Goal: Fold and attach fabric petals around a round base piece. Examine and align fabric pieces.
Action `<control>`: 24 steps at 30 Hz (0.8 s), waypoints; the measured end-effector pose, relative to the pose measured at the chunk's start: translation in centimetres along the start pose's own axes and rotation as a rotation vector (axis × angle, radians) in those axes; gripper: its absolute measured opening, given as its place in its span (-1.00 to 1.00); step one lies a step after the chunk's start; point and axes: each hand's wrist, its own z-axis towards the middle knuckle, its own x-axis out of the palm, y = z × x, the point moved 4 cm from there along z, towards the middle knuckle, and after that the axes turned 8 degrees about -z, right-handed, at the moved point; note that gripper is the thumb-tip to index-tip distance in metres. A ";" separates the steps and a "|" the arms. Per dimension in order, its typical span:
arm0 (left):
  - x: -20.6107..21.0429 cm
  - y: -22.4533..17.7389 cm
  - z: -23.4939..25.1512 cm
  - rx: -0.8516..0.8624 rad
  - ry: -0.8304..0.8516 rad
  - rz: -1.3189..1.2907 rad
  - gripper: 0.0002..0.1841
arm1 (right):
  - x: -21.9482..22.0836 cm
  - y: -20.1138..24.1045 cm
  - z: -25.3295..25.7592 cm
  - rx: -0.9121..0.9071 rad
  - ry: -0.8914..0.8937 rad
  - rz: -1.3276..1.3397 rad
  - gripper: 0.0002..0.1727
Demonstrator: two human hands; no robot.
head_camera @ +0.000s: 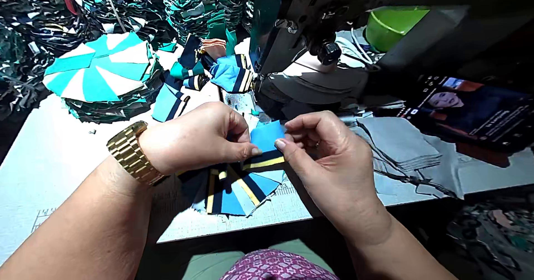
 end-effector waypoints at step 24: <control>0.0 -0.1 0.0 -0.149 -0.018 0.316 -0.75 | 0.1 0.5 -0.4 -0.209 0.221 -0.592 -0.70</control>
